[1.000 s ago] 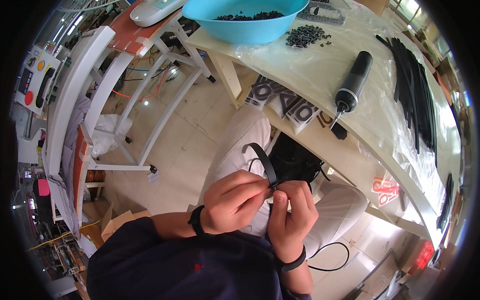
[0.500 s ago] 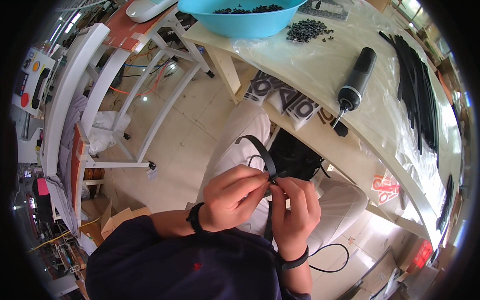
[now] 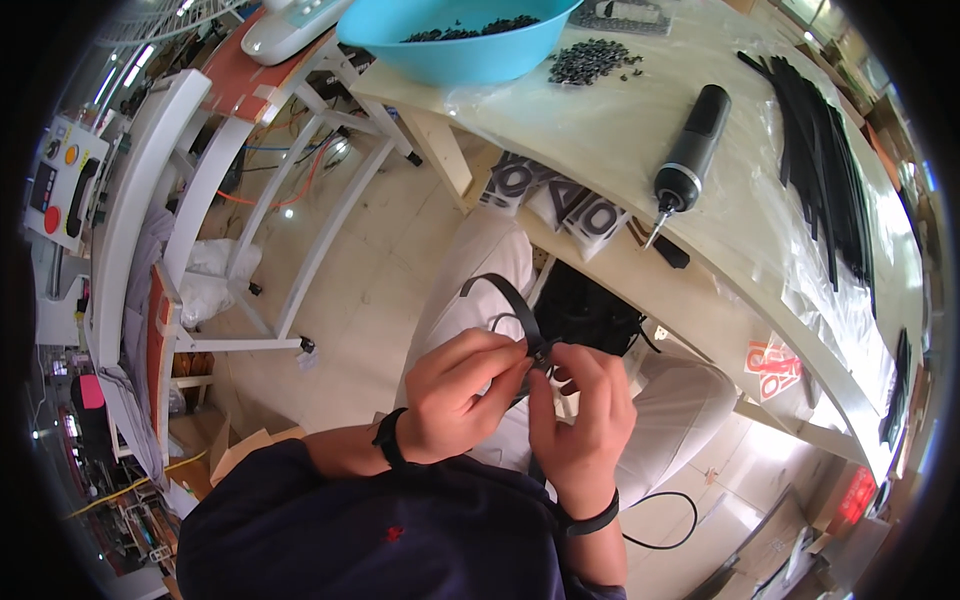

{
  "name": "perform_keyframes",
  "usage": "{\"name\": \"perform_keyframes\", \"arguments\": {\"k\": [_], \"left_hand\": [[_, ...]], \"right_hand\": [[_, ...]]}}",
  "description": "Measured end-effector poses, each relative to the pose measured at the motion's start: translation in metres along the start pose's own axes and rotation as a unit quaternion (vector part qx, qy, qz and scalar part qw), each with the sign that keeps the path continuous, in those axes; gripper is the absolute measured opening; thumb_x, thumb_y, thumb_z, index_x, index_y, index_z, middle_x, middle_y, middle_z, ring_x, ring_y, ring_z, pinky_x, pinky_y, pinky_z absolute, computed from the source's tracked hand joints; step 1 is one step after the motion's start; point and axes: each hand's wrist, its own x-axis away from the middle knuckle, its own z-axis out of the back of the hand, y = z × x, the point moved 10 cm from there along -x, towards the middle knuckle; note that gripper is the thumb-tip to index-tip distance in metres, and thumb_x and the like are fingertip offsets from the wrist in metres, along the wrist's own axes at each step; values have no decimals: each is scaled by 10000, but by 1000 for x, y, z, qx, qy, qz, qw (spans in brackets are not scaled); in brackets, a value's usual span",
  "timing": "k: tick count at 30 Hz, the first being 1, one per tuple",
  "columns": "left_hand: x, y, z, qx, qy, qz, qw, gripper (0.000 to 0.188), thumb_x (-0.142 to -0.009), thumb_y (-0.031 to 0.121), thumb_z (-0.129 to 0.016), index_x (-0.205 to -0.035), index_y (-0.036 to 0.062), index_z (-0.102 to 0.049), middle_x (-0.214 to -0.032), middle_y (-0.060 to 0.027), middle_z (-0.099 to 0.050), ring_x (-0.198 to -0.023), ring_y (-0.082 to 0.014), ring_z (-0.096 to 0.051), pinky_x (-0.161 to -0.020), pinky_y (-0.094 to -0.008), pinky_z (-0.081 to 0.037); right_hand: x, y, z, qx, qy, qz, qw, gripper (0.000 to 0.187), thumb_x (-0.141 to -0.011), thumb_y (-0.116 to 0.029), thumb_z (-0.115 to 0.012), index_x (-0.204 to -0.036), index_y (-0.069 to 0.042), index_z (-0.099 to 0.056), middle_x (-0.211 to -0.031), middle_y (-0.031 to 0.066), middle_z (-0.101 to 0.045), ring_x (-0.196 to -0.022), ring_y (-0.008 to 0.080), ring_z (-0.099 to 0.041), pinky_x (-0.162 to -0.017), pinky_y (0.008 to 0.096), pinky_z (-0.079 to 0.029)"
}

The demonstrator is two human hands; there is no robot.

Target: Assembling small plastic and rubber components using an electric screwdriver.

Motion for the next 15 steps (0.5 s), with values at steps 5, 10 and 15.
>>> {"name": "perform_keyframes", "arguments": {"k": [5,10,15], "left_hand": [[-2,6,-11,3,-30,-7,1000,175,-780,-112,-736,-936,-42,-699,-866,-136,-692,-682,-250,-673,-577,-307,-523],[-19,15,-18,-1,-42,-26,999,162,-803,-94,-723,-948,-34,-686,-884,-145,-690,-690,-265,-671,-611,-312,-529],[-107,54,-7,29,-42,-85,995,161,-866,-43,-688,-1026,-23,-684,-910,-138,-693,-746,-234,-669,-668,-297,-513]], "right_hand": [[3,10,9,9,15,-15,1000,106,-847,33,-682,-931,-16,-640,-856,110,-652,-697,268,-617,-585,344,-495],[11,34,32,-62,11,-99,993,20,-885,23,-623,-893,5,-629,-825,125,-641,-657,257,-608,-622,312,-488],[30,26,124,-170,173,-48,969,159,-914,-129,-652,-951,17,-602,-824,117,-616,-658,215,-560,-644,307,-470]]}}
